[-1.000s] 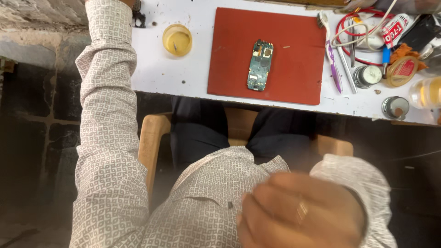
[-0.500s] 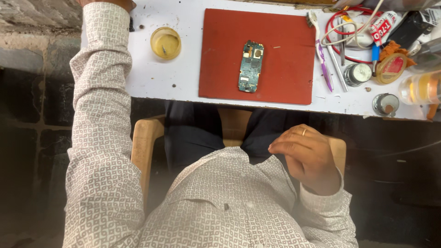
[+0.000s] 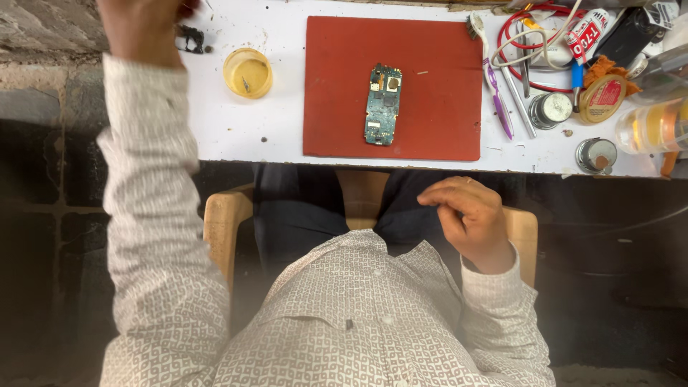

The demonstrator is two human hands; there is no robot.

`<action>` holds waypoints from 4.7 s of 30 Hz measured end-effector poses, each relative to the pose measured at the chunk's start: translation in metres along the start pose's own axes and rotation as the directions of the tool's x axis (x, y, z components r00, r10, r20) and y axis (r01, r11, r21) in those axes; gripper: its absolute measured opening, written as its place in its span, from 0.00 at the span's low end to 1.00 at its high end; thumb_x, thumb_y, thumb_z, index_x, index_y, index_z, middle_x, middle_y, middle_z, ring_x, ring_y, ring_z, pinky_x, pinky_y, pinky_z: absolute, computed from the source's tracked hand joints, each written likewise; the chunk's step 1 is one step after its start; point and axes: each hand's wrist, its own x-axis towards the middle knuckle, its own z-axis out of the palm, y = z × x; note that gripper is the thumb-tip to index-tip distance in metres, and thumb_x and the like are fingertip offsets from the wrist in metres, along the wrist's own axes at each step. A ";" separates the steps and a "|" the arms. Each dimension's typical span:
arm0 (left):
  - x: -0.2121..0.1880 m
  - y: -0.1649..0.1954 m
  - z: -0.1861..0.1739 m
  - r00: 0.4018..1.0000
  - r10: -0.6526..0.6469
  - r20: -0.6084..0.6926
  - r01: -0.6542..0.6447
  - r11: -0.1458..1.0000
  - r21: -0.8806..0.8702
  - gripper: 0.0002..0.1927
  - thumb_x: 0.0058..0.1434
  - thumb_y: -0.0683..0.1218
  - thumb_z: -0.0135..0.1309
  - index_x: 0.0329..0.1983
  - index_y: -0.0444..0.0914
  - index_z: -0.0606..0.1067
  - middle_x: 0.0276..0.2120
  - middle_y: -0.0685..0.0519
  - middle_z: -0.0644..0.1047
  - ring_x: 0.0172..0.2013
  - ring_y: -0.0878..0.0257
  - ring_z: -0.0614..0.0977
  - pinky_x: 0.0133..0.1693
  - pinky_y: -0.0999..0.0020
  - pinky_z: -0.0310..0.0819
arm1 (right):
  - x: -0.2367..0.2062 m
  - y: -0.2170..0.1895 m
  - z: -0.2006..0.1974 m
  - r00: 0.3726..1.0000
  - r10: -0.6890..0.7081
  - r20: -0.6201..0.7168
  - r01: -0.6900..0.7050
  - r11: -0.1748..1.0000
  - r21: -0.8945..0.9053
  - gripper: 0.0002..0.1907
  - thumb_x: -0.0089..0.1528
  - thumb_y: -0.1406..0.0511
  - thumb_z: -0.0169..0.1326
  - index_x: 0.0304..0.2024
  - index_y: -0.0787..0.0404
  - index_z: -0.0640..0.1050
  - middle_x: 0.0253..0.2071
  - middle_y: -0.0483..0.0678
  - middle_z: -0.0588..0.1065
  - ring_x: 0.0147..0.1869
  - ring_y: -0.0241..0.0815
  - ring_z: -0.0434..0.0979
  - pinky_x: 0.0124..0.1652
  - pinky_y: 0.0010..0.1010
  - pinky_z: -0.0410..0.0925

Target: The person works on a disassembled phone motherboard on a red mat. They hold the board, solder points on it with a soldering iron, pick up and handle a small round component, brush the board with a toothbrush, and scrape or probe the board with a metal rod while turning it in their hands.

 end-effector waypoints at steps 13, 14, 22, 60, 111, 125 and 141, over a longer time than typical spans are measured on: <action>-0.138 -0.019 0.137 0.827 -0.316 0.464 0.557 0.570 -0.604 0.08 0.65 0.36 0.57 0.46 0.34 0.74 0.42 0.45 0.82 0.43 0.54 0.87 0.46 0.61 0.86 | 0.026 0.020 0.048 0.948 0.315 -0.056 -0.222 0.774 0.593 0.08 0.70 0.75 0.50 0.50 0.70 0.77 0.48 0.49 0.79 0.46 0.34 0.79 0.49 0.23 0.73; -0.140 -0.018 0.141 0.821 -0.326 0.468 0.567 0.558 -0.606 0.06 0.65 0.36 0.56 0.45 0.34 0.73 0.42 0.45 0.82 0.44 0.54 0.87 0.47 0.61 0.86 | 0.029 0.021 0.050 0.937 0.345 -0.051 -0.247 0.759 0.602 0.08 0.70 0.74 0.50 0.51 0.70 0.77 0.48 0.49 0.79 0.46 0.34 0.79 0.48 0.23 0.73; -0.149 -0.018 0.154 0.847 -0.381 0.370 0.531 0.619 -0.579 0.06 0.65 0.35 0.56 0.41 0.33 0.71 0.39 0.42 0.82 0.41 0.52 0.87 0.43 0.63 0.86 | 0.050 0.027 0.062 0.897 0.441 -0.033 -0.264 0.594 0.760 0.10 0.69 0.70 0.53 0.52 0.69 0.78 0.46 0.51 0.80 0.43 0.36 0.80 0.42 0.25 0.75; -0.172 0.011 0.140 0.780 0.579 0.237 -0.609 0.790 0.074 0.11 0.65 0.30 0.59 0.48 0.32 0.75 0.49 0.41 0.78 0.51 0.51 0.84 0.50 0.63 0.85 | 0.113 0.047 0.028 0.965 -0.196 0.176 0.228 0.956 -0.184 0.42 0.53 0.80 0.49 0.71 0.57 0.63 0.74 0.51 0.66 0.80 0.58 0.60 0.76 0.49 0.55; -0.146 -0.009 0.160 0.997 0.049 0.063 -0.046 0.997 -0.056 0.06 0.72 0.34 0.50 0.49 0.30 0.75 0.43 0.50 0.79 0.45 0.64 0.82 0.51 0.71 0.79 | 0.099 0.082 0.035 0.932 0.357 -0.065 -0.253 0.768 0.588 0.17 0.69 0.75 0.54 0.61 0.68 0.75 0.43 0.49 0.80 0.40 0.36 0.80 0.40 0.24 0.75; -0.147 -0.021 0.169 0.988 -0.029 0.151 0.056 0.982 -0.179 0.08 0.71 0.32 0.48 0.51 0.30 0.75 0.45 0.50 0.79 0.46 0.66 0.82 0.51 0.73 0.78 | 0.079 0.062 0.026 0.978 0.136 -0.158 -0.144 0.989 -0.045 0.20 0.62 0.70 0.68 0.56 0.67 0.79 0.42 0.50 0.76 0.38 0.33 0.76 0.38 0.25 0.70; -0.133 -0.049 0.187 0.975 -0.122 0.186 0.181 0.923 -0.341 0.09 0.71 0.32 0.48 0.51 0.29 0.75 0.44 0.50 0.79 0.46 0.66 0.81 0.53 0.71 0.78 | 0.095 0.054 0.049 0.945 0.315 -0.086 -0.323 0.941 -0.104 0.18 0.53 0.71 0.69 0.45 0.65 0.82 0.37 0.50 0.74 0.35 0.40 0.77 0.36 0.27 0.70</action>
